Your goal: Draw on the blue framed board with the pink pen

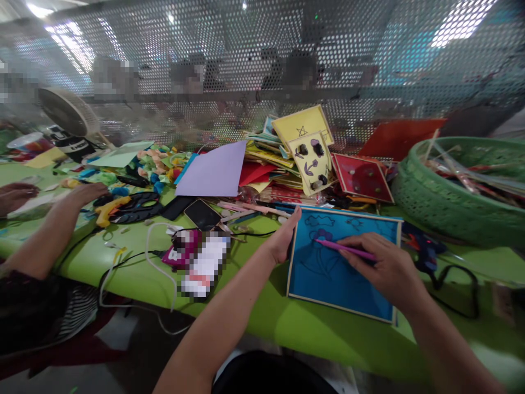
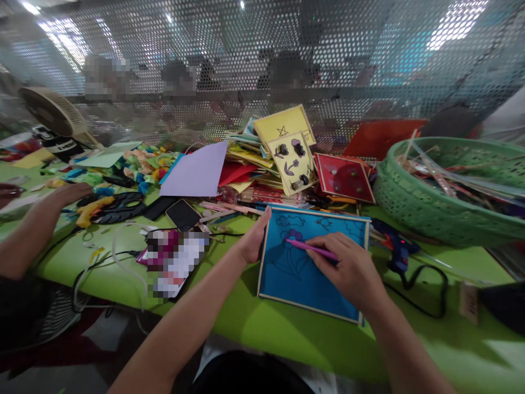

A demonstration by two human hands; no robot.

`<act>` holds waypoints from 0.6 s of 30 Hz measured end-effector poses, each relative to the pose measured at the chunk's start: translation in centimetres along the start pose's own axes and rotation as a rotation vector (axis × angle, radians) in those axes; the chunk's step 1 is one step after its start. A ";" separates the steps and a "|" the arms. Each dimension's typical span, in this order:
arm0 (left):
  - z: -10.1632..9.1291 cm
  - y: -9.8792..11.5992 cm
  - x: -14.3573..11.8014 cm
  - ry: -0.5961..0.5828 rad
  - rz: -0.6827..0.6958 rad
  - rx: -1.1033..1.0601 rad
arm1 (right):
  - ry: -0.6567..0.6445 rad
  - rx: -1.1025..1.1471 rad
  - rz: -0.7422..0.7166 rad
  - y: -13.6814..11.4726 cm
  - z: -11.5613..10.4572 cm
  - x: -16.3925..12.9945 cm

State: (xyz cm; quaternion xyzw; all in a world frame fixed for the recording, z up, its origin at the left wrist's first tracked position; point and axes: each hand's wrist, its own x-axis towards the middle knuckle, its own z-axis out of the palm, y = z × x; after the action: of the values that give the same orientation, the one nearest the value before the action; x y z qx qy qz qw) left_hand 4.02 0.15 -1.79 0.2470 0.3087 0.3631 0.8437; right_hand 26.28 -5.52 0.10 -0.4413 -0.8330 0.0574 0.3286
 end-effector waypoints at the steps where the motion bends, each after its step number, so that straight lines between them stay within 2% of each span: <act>1: 0.0 0.0 0.0 0.006 0.002 0.004 | 0.000 -0.001 0.000 0.0 0.0 0.0; 10: 0.1 0.0 0.2 -0.063 -0.029 0.027 | 0.015 -0.010 -0.014 -0.2 0.4 0.2; 18: -0.1 -0.3 0.1 -0.089 0.011 0.034 | 0.053 -0.038 0.004 -0.2 0.5 0.1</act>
State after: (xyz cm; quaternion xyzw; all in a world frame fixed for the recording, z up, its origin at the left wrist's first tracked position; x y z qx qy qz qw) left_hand 4.18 0.04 -2.07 0.2789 0.2756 0.3510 0.8503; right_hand 25.81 -5.47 -0.11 -0.4507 -0.8239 0.0305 0.3422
